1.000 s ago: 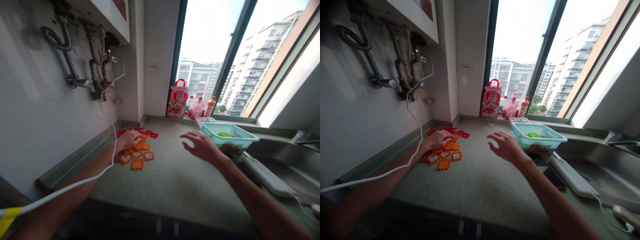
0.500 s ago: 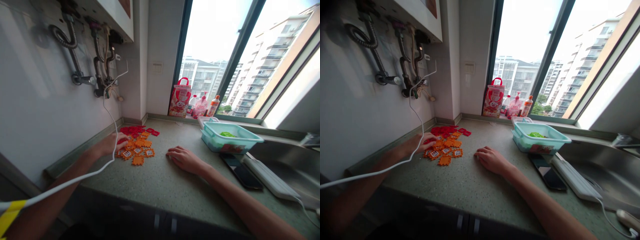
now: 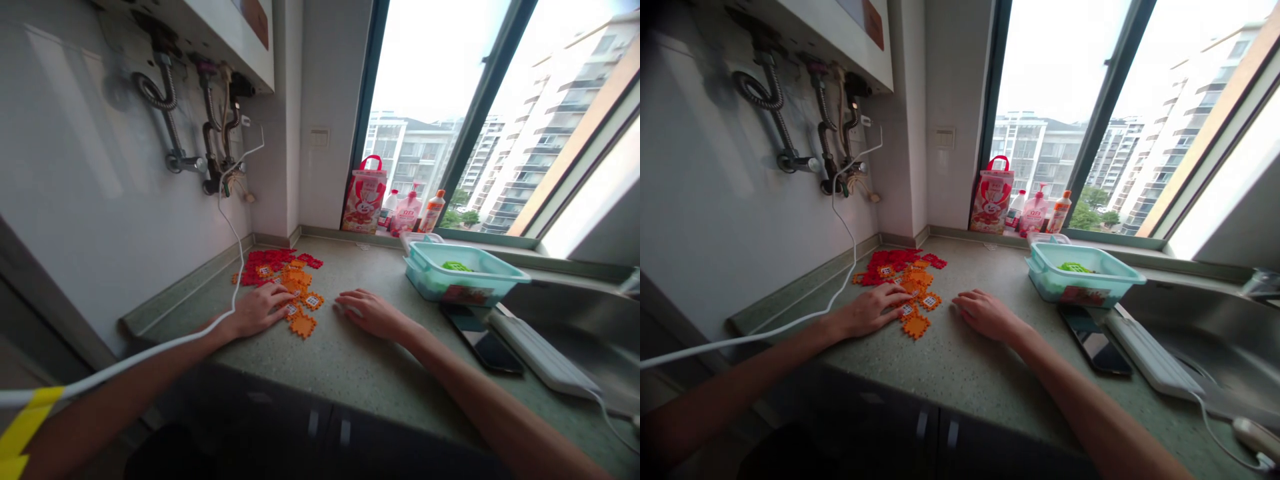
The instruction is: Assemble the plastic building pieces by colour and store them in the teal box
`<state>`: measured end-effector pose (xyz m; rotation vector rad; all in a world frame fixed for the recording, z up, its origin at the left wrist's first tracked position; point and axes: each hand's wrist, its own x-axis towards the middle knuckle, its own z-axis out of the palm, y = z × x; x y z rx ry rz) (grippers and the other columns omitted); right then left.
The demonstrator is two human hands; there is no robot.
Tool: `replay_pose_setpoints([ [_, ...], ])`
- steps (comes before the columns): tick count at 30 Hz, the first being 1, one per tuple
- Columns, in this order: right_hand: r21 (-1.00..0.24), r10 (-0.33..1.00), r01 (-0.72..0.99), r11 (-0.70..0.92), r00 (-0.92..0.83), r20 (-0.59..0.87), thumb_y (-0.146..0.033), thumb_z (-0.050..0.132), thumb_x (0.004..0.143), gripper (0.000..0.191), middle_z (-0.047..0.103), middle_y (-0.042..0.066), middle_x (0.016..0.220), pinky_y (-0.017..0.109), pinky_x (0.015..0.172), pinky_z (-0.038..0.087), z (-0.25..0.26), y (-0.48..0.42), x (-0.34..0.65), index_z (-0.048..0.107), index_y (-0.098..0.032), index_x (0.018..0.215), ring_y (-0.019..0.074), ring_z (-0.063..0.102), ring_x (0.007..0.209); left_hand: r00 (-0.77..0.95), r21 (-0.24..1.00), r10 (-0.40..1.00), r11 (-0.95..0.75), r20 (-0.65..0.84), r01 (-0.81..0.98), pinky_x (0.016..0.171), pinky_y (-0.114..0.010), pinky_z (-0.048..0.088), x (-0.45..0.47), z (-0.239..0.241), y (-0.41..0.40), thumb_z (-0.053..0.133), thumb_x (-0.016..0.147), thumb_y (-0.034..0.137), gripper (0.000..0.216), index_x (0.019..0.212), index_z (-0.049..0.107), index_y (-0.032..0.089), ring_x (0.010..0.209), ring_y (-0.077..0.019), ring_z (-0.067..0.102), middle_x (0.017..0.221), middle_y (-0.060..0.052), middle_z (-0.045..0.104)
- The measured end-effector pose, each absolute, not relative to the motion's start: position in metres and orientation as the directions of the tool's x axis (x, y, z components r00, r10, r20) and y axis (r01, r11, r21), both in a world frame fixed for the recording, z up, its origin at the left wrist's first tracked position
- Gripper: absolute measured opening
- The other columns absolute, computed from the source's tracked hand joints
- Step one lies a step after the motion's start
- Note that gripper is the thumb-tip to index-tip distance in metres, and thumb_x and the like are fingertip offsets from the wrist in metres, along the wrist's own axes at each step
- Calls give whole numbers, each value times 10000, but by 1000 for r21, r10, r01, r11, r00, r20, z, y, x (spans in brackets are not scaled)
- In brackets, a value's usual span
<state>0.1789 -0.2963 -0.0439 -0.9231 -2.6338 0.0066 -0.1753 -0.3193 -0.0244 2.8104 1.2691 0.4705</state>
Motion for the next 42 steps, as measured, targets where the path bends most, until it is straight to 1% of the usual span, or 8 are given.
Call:
replay_pose_setpoints([
  [4,-159,615,601,783,-711,340,-407,536,1052,451,593,120,1508,478,1149,482,-38,-311,167,586,-258,1474,283,601,1334,641,130,693,-706,330,697,1102,-374,460,-168,-19,-294,457,1065,381,379,1358,674,281,1238,-239,610,1355,-58,668],
  [8,-195,572,538,820,-775,268,-587,568,1015,618,415,109,1657,543,1202,402,-26,-332,149,472,-327,1567,325,484,1454,454,-6,754,-513,475,858,1048,-489,442,-190,-24,-250,471,994,239,330,1161,754,209,1157,-304,615,1201,-118,732],
  [13,-243,504,450,859,-826,253,-579,587,1011,483,568,56,1540,450,1191,423,-24,-337,138,609,-329,1423,276,507,1431,421,-76,769,-442,482,894,1005,-552,382,-203,-38,-240,520,980,268,262,970,775,210,1052,-322,641,1035,-115,772],
  [22,-169,605,584,794,-730,318,-428,628,992,210,753,66,1100,361,965,541,-29,-314,167,702,-249,1073,229,693,1058,568,-91,713,-587,411,804,1025,-456,413,-181,-34,-267,546,1033,360,270,1140,765,243,1129,-262,625,1154,-69,762],
  [27,-95,644,655,750,-689,333,-344,583,1002,206,711,80,1304,420,1012,537,-37,-305,180,713,-259,1137,256,677,1153,626,-30,626,-696,464,718,1058,-441,437,-181,-22,-278,532,1039,314,293,1231,744,247,1174,-257,626,1228,-72,740],
  [34,-106,527,526,844,-775,350,-281,572,995,478,594,86,1511,504,1172,452,-41,-317,163,570,-298,1473,294,549,1390,755,-31,564,-794,336,607,1044,-424,462,-188,-20,-303,532,977,193,397,1306,723,307,1140,-245,648,1180,-52,768],
  [37,-117,526,518,847,-789,316,-295,547,1019,442,582,82,1524,510,1194,431,-37,-321,161,586,-298,1459,289,548,1394,690,-51,622,-728,369,684,1009,-431,466,-200,-27,-310,587,961,269,349,1276,733,299,1097,-261,656,1158,-55,756],
  [42,-133,589,575,807,-764,265,-367,556,1029,394,579,103,1520,518,1171,450,-33,-321,167,632,-274,1404,316,530,1411,574,-23,705,-623,417,782,934,-407,483,-218,-37,-310,649,946,599,371,1034,777,262,929,-246,674,999,-52,755],
])
